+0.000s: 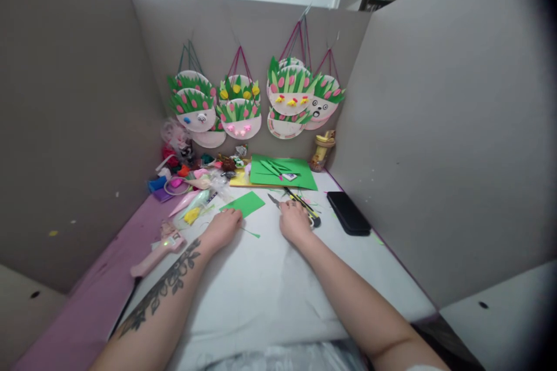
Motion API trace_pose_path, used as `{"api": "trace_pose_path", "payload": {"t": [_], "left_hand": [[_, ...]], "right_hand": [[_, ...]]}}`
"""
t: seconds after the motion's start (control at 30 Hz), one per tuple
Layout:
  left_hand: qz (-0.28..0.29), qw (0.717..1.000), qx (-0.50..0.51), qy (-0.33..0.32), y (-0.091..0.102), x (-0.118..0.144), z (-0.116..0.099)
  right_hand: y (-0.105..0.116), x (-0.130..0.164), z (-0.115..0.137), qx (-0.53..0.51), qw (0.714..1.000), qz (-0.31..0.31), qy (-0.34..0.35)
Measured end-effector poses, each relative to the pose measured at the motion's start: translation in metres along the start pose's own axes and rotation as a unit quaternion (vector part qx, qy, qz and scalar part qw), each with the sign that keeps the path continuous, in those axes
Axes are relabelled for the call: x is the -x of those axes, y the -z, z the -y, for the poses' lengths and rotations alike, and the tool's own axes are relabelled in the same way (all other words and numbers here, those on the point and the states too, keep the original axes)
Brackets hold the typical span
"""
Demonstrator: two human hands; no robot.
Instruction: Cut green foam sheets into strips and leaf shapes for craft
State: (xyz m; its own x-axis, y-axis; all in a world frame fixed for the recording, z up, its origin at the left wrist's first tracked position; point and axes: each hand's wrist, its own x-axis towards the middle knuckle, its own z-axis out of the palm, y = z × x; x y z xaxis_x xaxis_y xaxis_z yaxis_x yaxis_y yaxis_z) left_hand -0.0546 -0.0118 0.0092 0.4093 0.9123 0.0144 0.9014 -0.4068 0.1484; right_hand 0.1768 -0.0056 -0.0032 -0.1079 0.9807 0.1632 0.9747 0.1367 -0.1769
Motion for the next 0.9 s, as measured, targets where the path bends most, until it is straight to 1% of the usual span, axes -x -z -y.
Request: {"api": "trace_pose_path", "payload": {"t": [0.07,0.13,0.17,0.27,0.33,0.37,0.4,0.43,0.47,0.5,0.53,0.57,0.6,0.63,0.67,0.73,0.77,0.83,0.9], "left_hand": [[0.008,1.0,-0.001,-0.007,0.001,0.0,-0.001],[0.01,1.0,-0.013,-0.01,-0.001,0.001,-0.002],[0.008,1.0,-0.018,-0.013,-0.002,0.001,-0.003],[-0.002,1.0,0.005,-0.02,-0.003,0.001,-0.003],[-0.018,0.999,0.044,-0.006,-0.002,0.0,-0.001],[-0.035,0.997,0.061,0.006,0.0,0.0,0.0],[-0.058,0.995,0.074,0.019,0.001,0.0,0.001],[-0.079,0.993,0.08,0.031,0.003,-0.001,0.003],[-0.095,0.991,0.081,0.04,0.005,0.0,0.004],[-0.099,0.991,0.078,0.045,0.006,0.0,0.004],[-0.093,0.992,0.073,0.047,0.007,0.0,0.004],[-0.078,0.994,0.066,0.048,0.007,0.001,0.003],[-0.062,0.995,0.058,0.047,0.006,0.001,0.001],[-0.048,0.997,0.049,0.046,0.005,0.002,-0.001],[-0.04,0.997,0.038,0.047,0.004,0.001,-0.003],[-0.036,0.998,0.015,0.055,0.001,0.0,-0.007],[-0.037,0.998,0.003,0.058,0.0,-0.001,-0.008],[-0.04,0.997,-0.015,0.058,-0.002,-0.004,-0.008],[-0.042,0.998,-0.021,0.048,-0.004,-0.005,-0.008]], "right_hand": [[-0.002,0.005,0.011,-0.043,0.997,-0.005,0.064],[-0.008,0.011,0.025,-0.086,0.987,0.009,0.136],[-0.011,0.014,0.033,-0.097,0.983,0.018,0.158],[-0.017,0.018,0.049,-0.087,0.981,0.038,0.167],[-0.014,0.014,0.048,-0.079,0.98,0.05,0.175],[-0.009,0.01,0.041,-0.08,0.98,0.052,0.176],[-0.003,0.006,0.032,-0.082,0.982,0.045,0.165],[0.005,0.001,0.019,-0.084,0.987,0.027,0.136],[0.012,-0.003,0.005,-0.079,0.994,-0.009,0.08],[0.019,-0.007,-0.009,-0.063,0.996,-0.063,0.012],[0.024,-0.01,-0.022,-0.045,0.99,-0.123,-0.053],[0.028,-0.012,-0.032,-0.035,0.979,-0.177,-0.097],[0.028,-0.013,-0.039,-0.033,0.97,-0.21,-0.117],[0.027,-0.013,-0.041,-0.039,0.968,-0.22,-0.112],[0.023,-0.013,-0.04,-0.051,0.973,-0.21,-0.084],[0.012,-0.01,-0.027,-0.08,0.986,-0.147,0.013],[0.006,-0.008,-0.019,-0.091,0.987,-0.113,0.063],[-0.004,-0.006,-0.001,-0.1,0.983,-0.064,0.14],[-0.009,-0.006,0.011,-0.093,0.977,-0.028,0.191]]}}
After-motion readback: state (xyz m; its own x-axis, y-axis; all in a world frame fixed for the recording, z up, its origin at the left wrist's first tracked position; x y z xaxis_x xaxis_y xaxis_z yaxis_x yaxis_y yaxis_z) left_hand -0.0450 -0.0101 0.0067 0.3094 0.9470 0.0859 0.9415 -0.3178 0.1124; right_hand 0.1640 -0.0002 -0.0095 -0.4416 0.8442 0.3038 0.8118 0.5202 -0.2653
